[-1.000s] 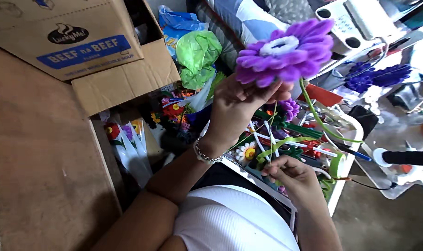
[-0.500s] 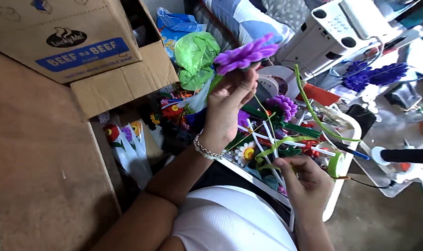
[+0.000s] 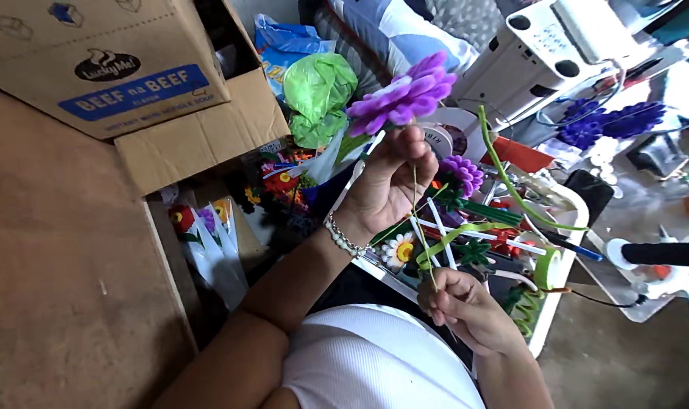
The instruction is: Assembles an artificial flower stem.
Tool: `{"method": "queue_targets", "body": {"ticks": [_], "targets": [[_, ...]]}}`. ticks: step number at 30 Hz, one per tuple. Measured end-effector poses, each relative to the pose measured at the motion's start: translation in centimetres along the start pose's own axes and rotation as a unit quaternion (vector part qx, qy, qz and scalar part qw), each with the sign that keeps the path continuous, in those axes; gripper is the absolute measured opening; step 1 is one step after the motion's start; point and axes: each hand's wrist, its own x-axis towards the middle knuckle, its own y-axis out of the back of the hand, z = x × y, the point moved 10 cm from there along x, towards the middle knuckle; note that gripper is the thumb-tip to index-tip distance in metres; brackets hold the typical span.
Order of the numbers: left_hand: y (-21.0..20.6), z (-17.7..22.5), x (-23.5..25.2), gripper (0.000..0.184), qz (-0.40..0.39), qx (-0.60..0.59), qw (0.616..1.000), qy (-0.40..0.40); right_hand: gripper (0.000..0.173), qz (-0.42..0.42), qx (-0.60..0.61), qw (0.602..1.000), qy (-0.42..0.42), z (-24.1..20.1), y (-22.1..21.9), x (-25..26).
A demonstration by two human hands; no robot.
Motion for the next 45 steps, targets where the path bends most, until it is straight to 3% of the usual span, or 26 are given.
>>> {"method": "queue_targets", "body": {"ticks": [2,3,5,7,9,10,11,12,14,16,18,20,22,24,25,27,29,31,34,37,40,43,45], "targets": [[1.5,0.5,0.0,0.016,0.095,0.122,0.988,-0.025,0.008,0.12,-0.178,0.974,0.066,-1.9,1.4,-0.4],[2.1,1.1,-0.3,0.017,0.142,0.174,0.974,-0.035,0.01,0.179,-0.29,0.934,0.107,-3.1,1.8,-0.8],[3.3,2.2,-1.0,0.014,0.231,0.263,0.935,-0.054,0.022,0.266,-0.496,0.806,0.182,-5.5,1.6,-1.7],[4.2,3.0,-1.9,0.011,0.295,0.313,0.901,-0.067,0.03,0.31,-0.632,0.681,0.202,-6.6,0.3,-2.2],[4.4,3.5,-2.4,0.008,0.321,0.341,0.88,-0.08,0.03,0.322,-0.693,0.613,0.2,-6.7,-0.7,-2.3],[4.2,3.7,-2.6,0.007,0.324,0.351,0.874,-0.085,0.03,0.32,-0.698,0.608,0.2,-6.6,-0.8,-2.3],[3.9,3.7,-2.6,0.007,0.321,0.358,0.873,-0.084,0.03,0.314,-0.685,0.626,0.201,-6.4,-0.7,-2.3],[3.6,3.8,-2.5,0.008,0.315,0.357,0.876,-0.08,0.03,0.3,-0.649,0.671,0.198,-6.1,-0.3,-2.2],[3.0,3.8,-2.2,0.01,0.299,0.342,0.888,-0.067,0.023,0.243,-0.505,0.813,0.159,-4.9,0.9,-1.7],[2.6,3.2,-1.7,0.017,0.256,0.281,0.923,-0.055,0.012,0.152,-0.285,0.943,0.077,-2.8,1.4,-0.9],[1.6,1.7,-1.0,0.024,0.152,0.173,0.973,-0.013,0.008,0.015,-0.068,0.998,0.009,-0.7,0.4,-0.4],[0.6,0.3,-0.5,0.024,0.072,0.095,0.993,0.02,0.008,-0.05,0.018,0.999,-0.013,0.1,-0.3,-0.3],[1.0,0.3,-0.5,0.024,0.123,0.152,0.981,0.005,0.008,0.024,-0.044,0.999,0.01,-0.3,0.7,-0.2],[2.1,1.1,-0.9,0.016,0.211,0.232,0.949,-0.023,0.008,0.139,-0.169,0.974,0.056,-1.7,2.0,-0.5],[2.7,1.5,-1.1,0.014,0.246,0.26,0.933,-0.036,0.009,0.191,-0.249,0.946,0.084,-2.7,2.4,-0.8],[3.7,2.4,-1.7,0.016,0.295,0.274,0.913,-0.065,0.016,0.261,-0.429,0.853,0.141,-4.6,2.3,-1.5],[4.5,2.8,-2.2,0.015,0.326,0.256,0.906,-0.083,0.026,0.289,-0.542,0.771,0.166,-5.6,1.5,-2.0],[4.9,2.8,-2.5,0.012,0.343,0.232,0.906,-0.084,0.031,0.292,-0.583,0.742,0.155,-5.7,1.1,-2.0],[4.5,2.7,-2.4,0.008,0.328,0.213,0.917,-0.076,0.03,0.286,-0.545,0.777,0.131,-5.2,1.9,-1.9],[3.5,2.5,-2.2,0.012,0.305,0.207,0.928,-0.063,0.015,0.246,-0.388,0.884,0.089,-3.7,3.1,-1.5],[2.5,2.1,-1.8,0.018,0.266,0.193,0.944,-0.035,0.015,0.176,-0.214,0.961,0.017,-1.4,3.7,-0.8],[1.4,0.8,-0.9,0.025,0.155,0.118,0.981,0.026,0.013,0.074,-0.058,0.995,-0.019,0.2,2.7,-0.4],[0.6,0.6,-0.6,0.025,0.084,0.131,0.987,0.034,0.011,0.075,-0.042,0.996,-0.017,0.4,2.8,-0.5]]}}
